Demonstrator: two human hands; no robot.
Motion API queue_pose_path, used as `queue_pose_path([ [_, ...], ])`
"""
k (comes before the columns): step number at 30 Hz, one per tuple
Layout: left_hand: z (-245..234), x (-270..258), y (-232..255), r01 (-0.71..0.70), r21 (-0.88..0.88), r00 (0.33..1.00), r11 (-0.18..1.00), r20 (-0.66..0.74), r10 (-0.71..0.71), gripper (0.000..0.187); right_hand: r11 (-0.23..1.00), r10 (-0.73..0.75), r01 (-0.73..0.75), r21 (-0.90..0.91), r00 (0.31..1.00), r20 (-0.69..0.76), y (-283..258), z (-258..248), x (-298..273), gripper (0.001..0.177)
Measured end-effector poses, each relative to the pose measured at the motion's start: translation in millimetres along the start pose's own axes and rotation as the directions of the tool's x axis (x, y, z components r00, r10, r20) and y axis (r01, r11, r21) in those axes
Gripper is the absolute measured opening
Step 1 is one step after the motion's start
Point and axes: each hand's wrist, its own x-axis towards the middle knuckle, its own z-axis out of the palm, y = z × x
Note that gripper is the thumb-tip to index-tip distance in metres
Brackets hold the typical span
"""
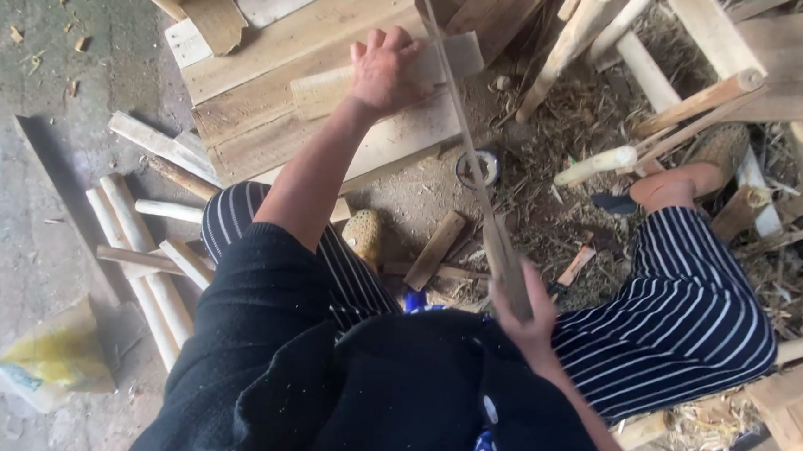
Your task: The person sits on the ground and uses a hand saw to cut a small piece of wood held against a larger wooden plank. They repeatedly saw through the wood, pause to inspect the cut, and then continue sawing until the piece is separated.
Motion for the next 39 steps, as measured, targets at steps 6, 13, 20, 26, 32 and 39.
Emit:
queue_pose_path([
  [6, 3.2, 7.2, 1.0, 0.009, 0.062, 1.0, 0.998, -0.026, -0.008, 0.068, 0.992, 0.024, -0.031, 0.12, 0.998, 0.059, 1.0, 74.6, 167.8, 0.048],
  [13, -25.4, -4.6, 18.4, 0.059, -0.025, 0.998, 0.998, 0.039, -0.058, 0.066, 0.948, 0.246, -0.274, 0.161, 0.953, 0.175, -45.7, 22.0, 84.7, 0.045],
  [20, -10.4, -1.7, 9.8, 0.024, -0.011, 1.0, 1.0, 0.017, -0.024, 0.059, 0.653, 0.75, -0.735, -0.182, 0.595, 0.288, 17.1, -10.9, -24.3, 0.066],
  [26, -6.4, -1.9, 5.8, 0.002, 0.0, 1.0, 1.0, 0.0, -0.002, 0.058, 0.942, 0.246, -0.276, 0.189, 0.955, 0.165, -35.6, 38.8, 128.4, 0.025],
  [32, -24.3, -2.6, 23.6, 0.063, -0.077, 0.997, 0.995, 0.048, -0.059, 0.062, 0.983, 0.129, -0.139, 0.12, 0.988, 0.084, -29.9, 58.6, 168.8, 0.044],
  [39, -18.7, -5.7, 14.2, 0.069, -0.073, 0.996, 0.995, 0.053, -0.066, 0.063, 0.819, 0.569, -0.566, -0.098, 0.774, 0.277, 44.4, -7.7, -23.1, 0.069],
])
